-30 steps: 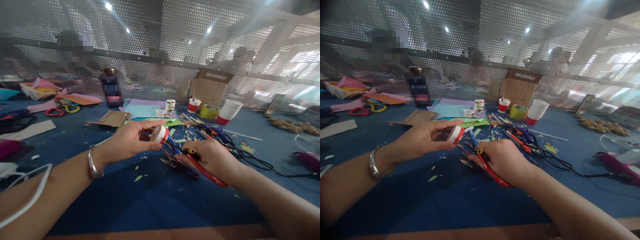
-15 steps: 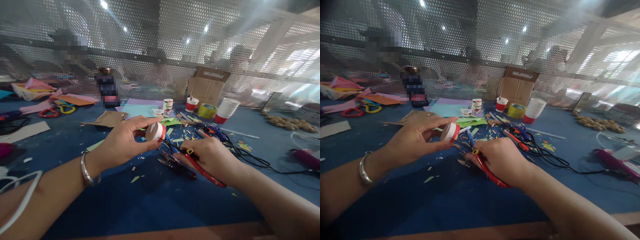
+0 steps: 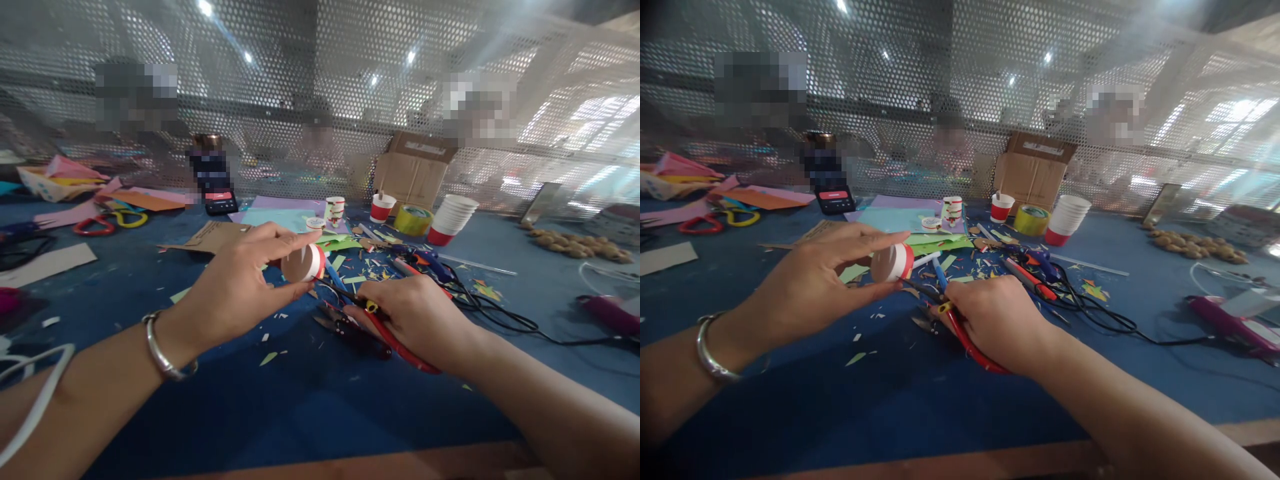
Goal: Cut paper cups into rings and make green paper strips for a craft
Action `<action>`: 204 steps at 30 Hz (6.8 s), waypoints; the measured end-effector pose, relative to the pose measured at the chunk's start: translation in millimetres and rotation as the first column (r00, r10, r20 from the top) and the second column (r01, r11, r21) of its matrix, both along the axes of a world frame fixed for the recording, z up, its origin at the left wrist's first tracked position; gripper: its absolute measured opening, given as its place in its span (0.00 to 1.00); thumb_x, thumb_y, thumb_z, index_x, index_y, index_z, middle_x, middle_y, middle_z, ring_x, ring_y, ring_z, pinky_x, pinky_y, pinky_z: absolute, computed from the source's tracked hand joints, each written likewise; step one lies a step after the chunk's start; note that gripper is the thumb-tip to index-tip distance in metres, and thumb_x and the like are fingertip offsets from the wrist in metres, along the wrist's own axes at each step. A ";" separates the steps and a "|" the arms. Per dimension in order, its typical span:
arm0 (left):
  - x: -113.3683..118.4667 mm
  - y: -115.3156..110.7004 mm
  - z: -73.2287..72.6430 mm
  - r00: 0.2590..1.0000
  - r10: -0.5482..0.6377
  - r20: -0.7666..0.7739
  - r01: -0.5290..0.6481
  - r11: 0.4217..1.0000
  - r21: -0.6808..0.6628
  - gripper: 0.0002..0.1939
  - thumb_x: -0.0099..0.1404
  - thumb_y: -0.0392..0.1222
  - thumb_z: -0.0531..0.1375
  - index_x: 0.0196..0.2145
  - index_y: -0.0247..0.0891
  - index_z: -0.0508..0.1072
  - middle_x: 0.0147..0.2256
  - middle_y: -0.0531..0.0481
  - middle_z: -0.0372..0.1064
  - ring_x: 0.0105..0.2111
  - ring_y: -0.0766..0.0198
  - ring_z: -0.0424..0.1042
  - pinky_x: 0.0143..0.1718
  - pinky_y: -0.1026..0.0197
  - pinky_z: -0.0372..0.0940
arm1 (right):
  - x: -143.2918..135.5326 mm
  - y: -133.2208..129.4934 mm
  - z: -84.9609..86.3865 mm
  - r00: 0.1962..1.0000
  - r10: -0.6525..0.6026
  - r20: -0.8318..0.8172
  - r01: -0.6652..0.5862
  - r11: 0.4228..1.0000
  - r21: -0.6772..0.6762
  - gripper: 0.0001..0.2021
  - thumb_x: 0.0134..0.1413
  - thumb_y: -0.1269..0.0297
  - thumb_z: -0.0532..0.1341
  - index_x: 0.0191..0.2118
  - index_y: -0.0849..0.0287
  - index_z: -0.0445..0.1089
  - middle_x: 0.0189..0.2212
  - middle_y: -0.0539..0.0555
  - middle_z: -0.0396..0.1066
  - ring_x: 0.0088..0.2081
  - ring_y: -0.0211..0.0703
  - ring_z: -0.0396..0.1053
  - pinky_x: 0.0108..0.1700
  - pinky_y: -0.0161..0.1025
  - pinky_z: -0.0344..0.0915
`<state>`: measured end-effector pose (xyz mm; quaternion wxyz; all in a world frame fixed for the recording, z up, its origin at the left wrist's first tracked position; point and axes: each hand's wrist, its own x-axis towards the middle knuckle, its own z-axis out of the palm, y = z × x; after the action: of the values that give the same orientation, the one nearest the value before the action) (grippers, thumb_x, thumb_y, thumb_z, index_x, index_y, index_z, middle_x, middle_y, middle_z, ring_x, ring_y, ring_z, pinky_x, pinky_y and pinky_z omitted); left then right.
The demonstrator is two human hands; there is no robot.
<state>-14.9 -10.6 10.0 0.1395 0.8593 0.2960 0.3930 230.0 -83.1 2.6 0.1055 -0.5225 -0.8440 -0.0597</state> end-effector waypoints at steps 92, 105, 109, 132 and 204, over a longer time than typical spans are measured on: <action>-1.7 9.9 2.9 0.981 -0.180 -0.077 0.142 0.926 -0.350 0.29 0.59 0.42 0.68 0.58 0.51 0.73 0.56 0.50 0.72 0.49 0.55 0.74 0.45 0.59 0.70 | 8.0 6.5 6.1 0.931 -0.051 -0.362 -0.080 0.937 -0.339 0.25 0.61 0.44 0.59 0.22 0.57 0.58 0.17 0.44 0.53 0.22 0.34 0.50 0.26 0.35 0.48; -11.5 10.1 8.9 0.934 -0.076 -0.350 0.056 0.996 -0.068 0.24 0.64 0.53 0.65 0.57 0.56 0.74 0.42 0.49 0.71 0.38 0.58 0.70 0.37 0.61 0.67 | 4.8 11.1 2.2 0.973 -0.032 -0.229 -0.056 0.929 -0.366 0.26 0.63 0.43 0.55 0.22 0.57 0.59 0.18 0.47 0.58 0.21 0.35 0.53 0.24 0.35 0.47; -7.0 4.9 7.0 0.919 -0.052 -0.392 0.074 0.996 0.040 0.20 0.68 0.48 0.62 0.56 0.51 0.75 0.46 0.47 0.71 0.44 0.55 0.70 0.46 0.57 0.65 | 2.5 13.3 -0.8 0.988 -0.052 -0.147 -0.013 0.913 -0.407 0.23 0.64 0.45 0.55 0.25 0.57 0.63 0.20 0.50 0.64 0.23 0.37 0.58 0.26 0.36 0.48; 5.3 8.4 -6.1 0.968 -0.156 0.195 0.243 0.770 -0.590 0.24 0.63 0.44 0.67 0.53 0.44 0.62 0.49 0.47 0.70 0.49 0.58 0.73 0.48 0.57 0.70 | 12.9 20.3 -2.4 0.844 -0.224 -0.488 0.111 0.962 -0.250 0.24 0.55 0.39 0.63 0.26 0.56 0.63 0.17 0.45 0.59 0.20 0.35 0.54 0.24 0.36 0.50; 27.8 -27.8 -12.5 0.955 -0.132 -0.267 -0.008 0.885 -0.465 0.20 0.71 0.58 0.54 0.29 0.40 0.66 0.26 0.56 0.63 0.27 0.64 0.59 0.28 0.62 0.52 | -11.2 -4.6 4.5 0.884 0.193 -0.426 -0.179 0.981 0.075 0.09 0.64 0.71 0.59 0.40 0.63 0.78 0.32 0.53 0.77 0.34 0.38 0.72 0.38 0.33 0.62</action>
<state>12.9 -38.4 -2.5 0.3072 0.8588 0.3702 0.1762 218.8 -87.7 7.1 0.3033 -0.4377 -0.8448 0.0535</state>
